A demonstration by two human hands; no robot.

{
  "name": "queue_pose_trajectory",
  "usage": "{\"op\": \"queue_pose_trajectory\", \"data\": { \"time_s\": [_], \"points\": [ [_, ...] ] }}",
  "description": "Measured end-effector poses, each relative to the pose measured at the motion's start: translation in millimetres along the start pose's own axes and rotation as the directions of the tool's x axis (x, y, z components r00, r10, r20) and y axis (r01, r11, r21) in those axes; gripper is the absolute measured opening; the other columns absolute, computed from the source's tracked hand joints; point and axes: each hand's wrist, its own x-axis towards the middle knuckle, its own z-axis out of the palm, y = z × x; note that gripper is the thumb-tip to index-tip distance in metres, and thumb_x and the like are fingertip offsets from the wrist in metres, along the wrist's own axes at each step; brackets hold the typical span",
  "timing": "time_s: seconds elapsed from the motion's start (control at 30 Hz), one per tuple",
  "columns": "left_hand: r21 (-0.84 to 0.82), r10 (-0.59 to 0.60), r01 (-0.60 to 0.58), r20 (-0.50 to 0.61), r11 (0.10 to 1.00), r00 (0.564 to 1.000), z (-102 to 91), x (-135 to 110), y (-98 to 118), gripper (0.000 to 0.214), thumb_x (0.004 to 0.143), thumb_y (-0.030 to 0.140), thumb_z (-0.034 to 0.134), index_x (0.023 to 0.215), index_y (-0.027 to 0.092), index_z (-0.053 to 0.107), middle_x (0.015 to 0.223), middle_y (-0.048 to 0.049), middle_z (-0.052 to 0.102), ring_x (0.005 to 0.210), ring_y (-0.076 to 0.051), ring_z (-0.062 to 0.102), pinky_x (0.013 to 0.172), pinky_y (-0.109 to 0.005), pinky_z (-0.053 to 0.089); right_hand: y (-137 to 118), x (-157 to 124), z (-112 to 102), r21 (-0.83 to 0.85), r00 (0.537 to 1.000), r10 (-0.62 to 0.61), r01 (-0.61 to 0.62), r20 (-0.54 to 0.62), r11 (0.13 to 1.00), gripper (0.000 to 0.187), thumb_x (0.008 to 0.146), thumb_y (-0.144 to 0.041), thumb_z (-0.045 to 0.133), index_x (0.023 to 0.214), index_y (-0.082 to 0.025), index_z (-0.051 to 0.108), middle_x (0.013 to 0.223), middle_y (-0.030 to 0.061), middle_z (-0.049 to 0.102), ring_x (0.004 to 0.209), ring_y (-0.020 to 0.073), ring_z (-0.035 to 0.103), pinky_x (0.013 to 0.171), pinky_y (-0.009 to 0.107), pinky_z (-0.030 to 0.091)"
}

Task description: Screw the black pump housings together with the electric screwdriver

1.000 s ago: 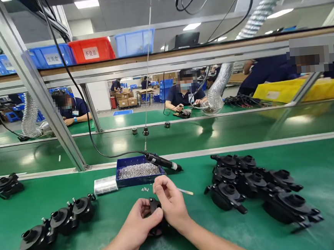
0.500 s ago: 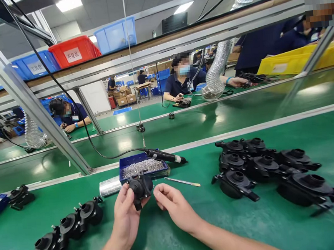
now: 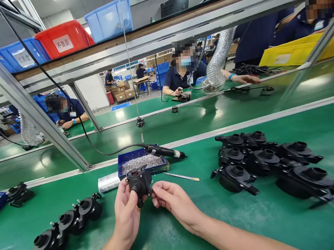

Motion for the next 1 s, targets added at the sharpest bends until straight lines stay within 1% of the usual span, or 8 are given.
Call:
{"op": "queue_pose_trajectory", "data": {
  "time_s": [0.43,0.57,0.63,0.7,0.77,0.83,0.9,1.0],
  "points": [
    [0.051,0.056,-0.058,0.023,0.997,0.998,0.4,-1,2,0.056,0.08,0.048,0.086,0.123,0.022,0.061,0.12,-0.0111,0.066,0.107,-0.027,0.066,0.09,-0.035,0.057,-2,-1,-5,-0.01,0.999,0.009,-0.008,0.049,1.0,0.043,0.072,-0.055,0.092,0.082,-0.015,0.079,0.074,0.0038,0.072,0.067,0.0124,0.063,0.068,0.026,0.051],
    [-0.029,-0.069,0.069,-0.019,0.997,0.997,2.9,3,12,0.051,0.076,0.046,0.089,0.114,0.021,0.065,0.111,-0.0079,0.07,0.098,-0.023,0.068,0.086,-0.035,0.059,-9,0,-15,-0.23,0.993,-0.07,0.091,0.098,0.969,0.038,0.077,-0.053,0.087,0.085,-0.017,0.079,0.079,0.006,0.075,0.066,0.0154,0.065,0.068,0.03,0.053],
    [-0.061,-0.141,0.137,-0.079,0.989,0.987,2.6,5,14,0.05,0.072,0.045,0.092,0.108,0.02,0.067,0.109,-0.0063,0.071,0.096,-0.022,0.069,0.082,-0.035,0.06,-17,3,-20,-0.456,0.973,-0.216,0.23,0.083,0.86,0.035,0.085,-0.052,0.078,0.08,-0.017,0.076,0.075,0.0058,0.073,0.066,0.0179,0.066,0.068,0.032,0.054],
    [-0.04,-0.197,0.194,-0.124,0.98,0.972,1.1,7,14,0.05,0.069,0.046,0.093,0.105,0.019,0.069,0.109,-0.0063,0.072,0.094,-0.022,0.069,0.077,-0.034,0.062,-30,11,-25,-0.705,0.919,-0.388,0.319,0.067,0.634,0.033,0.095,-0.049,0.063,0.084,-0.019,0.073,0.08,0.0067,0.073,0.074,0.0208,0.068,0.073,0.034,0.056],
    [0.029,-0.269,0.275,-0.131,0.961,0.954,-0.9,9,12,0.052,0.068,0.047,0.093,0.105,0.017,0.071,0.107,-0.0075,0.073,0.091,-0.022,0.069,0.073,-0.034,0.062,-46,26,-28,-0.87,0.868,-0.489,0.306,0.089,0.386,0.027,0.098,-0.041,0.056,0.104,-0.02,0.071,0.101,0.0097,0.073,0.091,0.0237,0.07,0.085,0.037,0.057],
    [0.117,-0.36,0.374,-0.125,0.92,0.925,-2.8,10,10,0.055,0.066,0.048,0.094,0.106,0.016,0.071,0.104,-0.0088,0.073,0.086,-0.021,0.068,0.068,-0.033,0.062,-63,47,-30,-0.942,0.858,-0.5,0.255,0.117,0.217,0.039,0.093,-0.036,0.062,0.129,-0.021,0.062,0.128,0.0138,0.066,0.117,0.0285,0.064,0.102,0.043,0.052],
    [0.188,-0.434,0.45,-0.124,0.873,0.892,-4.1,11,9,0.057,0.063,0.048,0.094,0.104,0.015,0.072,0.102,-0.0098,0.074,0.083,-0.02,0.068,0.065,-0.031,0.061,-78,70,-33,-0.969,0.875,-0.468,0.209,0.123,0.135,0.061,0.084,-0.034,0.074,0.141,-0.021,0.055,0.143,0.0172,0.057,0.134,0.0351,0.052,0.112,0.049,0.043],
    [0.241,-0.476,0.485,-0.098,0.841,0.874,-5.0,13,10,0.058,0.06,0.05,0.094,0.1,0.015,0.071,0.101,-0.0103,0.074,0.085,-0.02,0.067,0.064,-0.029,0.059,-94,96,-43,-0.988,0.923,-0.363,0.151,0.126,0.04,0.046,0.078,-0.033,0.082,0.121,-0.019,0.068,0.121,0.0163,0.069,0.117,0.0354,0.063,0.099,0.044,0.049]
  ]
}}
